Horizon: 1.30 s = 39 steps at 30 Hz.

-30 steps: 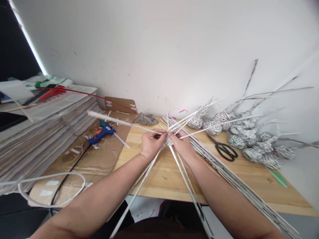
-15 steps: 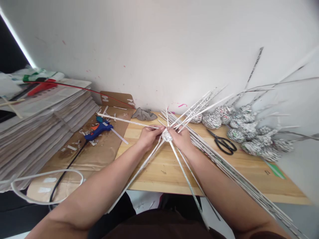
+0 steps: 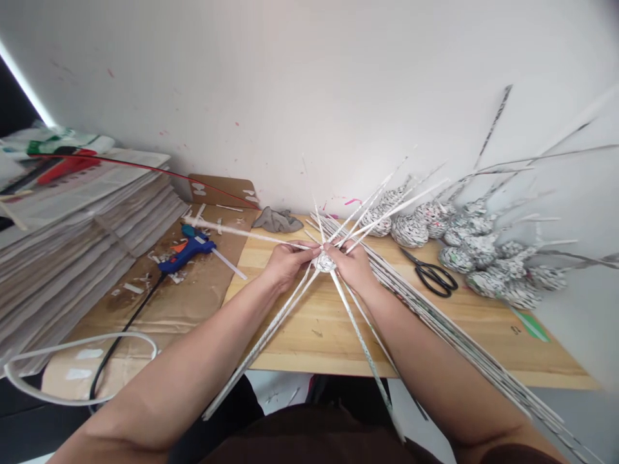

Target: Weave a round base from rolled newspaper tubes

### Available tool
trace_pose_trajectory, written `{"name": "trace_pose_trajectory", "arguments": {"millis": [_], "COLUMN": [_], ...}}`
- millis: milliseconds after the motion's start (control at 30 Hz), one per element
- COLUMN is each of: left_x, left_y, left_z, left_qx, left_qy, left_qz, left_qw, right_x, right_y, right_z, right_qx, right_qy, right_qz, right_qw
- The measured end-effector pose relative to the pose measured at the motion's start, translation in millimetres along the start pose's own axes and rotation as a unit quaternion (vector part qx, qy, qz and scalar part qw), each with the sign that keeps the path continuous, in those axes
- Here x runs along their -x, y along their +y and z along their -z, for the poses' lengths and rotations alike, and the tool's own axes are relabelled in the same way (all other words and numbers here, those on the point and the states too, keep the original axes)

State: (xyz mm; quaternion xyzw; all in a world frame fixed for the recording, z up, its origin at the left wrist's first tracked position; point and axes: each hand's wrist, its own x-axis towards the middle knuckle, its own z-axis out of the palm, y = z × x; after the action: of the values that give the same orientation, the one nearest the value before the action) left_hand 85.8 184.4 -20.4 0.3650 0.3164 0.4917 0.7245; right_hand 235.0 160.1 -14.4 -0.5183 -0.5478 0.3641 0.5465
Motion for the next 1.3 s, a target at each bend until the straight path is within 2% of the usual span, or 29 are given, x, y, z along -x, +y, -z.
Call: {"name": "trace_pose_trajectory", "arguments": {"millis": [133, 233, 333, 467, 600, 733, 833, 933, 1033, 1167, 1300], "left_x": [-1.2, 1.2, 4.3, 4.8, 2.9, 1.9, 1.9, 1.9, 2.1, 2.8, 2.3], "left_y": [0.3, 1.9, 2.1, 1.5, 2.5, 4.6, 6.5, 8.3, 10.2, 11.9, 10.0], "left_z": [1.8, -0.6, -4.7, -7.1, -5.7, -4.5, -4.0, -2.6, -0.7, 0.2, -0.5], "left_qx": [0.005, 0.005, 0.02, 0.031, 0.021, 0.002, -0.01, -0.027, -0.051, -0.099, -0.133], "left_qy": [0.01, -0.012, -0.019, 0.01, 0.035, 0.055, 0.039, 0.021, 0.025, 0.035, 0.039], "left_qz": [0.022, 0.054, 0.051, 0.02, 0.005, -0.014, -0.006, 0.015, 0.029, 0.034, 0.004], "left_qw": [1.0, 0.998, 0.998, 0.999, 0.999, 0.998, 0.999, 0.999, 0.998, 0.994, 0.99], "right_x": [-0.2, 1.8, 4.2, 4.7, 2.8, 2.6, 3.0, 2.5, 1.8, 2.2, 2.9], "right_y": [1.9, -2.4, -8.7, -10.4, -5.6, -7.7, -12.0, -12.6, -9.9, -8.7, -11.9], "right_z": [0.3, 0.4, -0.1, -0.3, -1.1, -2.1, -1.6, -0.3, 1.0, 2.0, 1.8], "right_qx": [0.049, 0.071, 0.082, 0.076, 0.015, -0.022, 0.012, 0.047, 0.063, 0.087, 0.076], "right_qy": [0.018, -0.007, -0.027, -0.016, 0.007, -0.016, -0.003, 0.014, -0.002, -0.006, -0.003], "right_qz": [0.027, 0.05, 0.055, 0.009, -0.036, -0.048, -0.032, 0.011, 0.037, 0.047, 0.028], "right_qw": [0.998, 0.996, 0.995, 0.997, 0.999, 0.998, 0.999, 0.999, 0.997, 0.995, 0.997]}}
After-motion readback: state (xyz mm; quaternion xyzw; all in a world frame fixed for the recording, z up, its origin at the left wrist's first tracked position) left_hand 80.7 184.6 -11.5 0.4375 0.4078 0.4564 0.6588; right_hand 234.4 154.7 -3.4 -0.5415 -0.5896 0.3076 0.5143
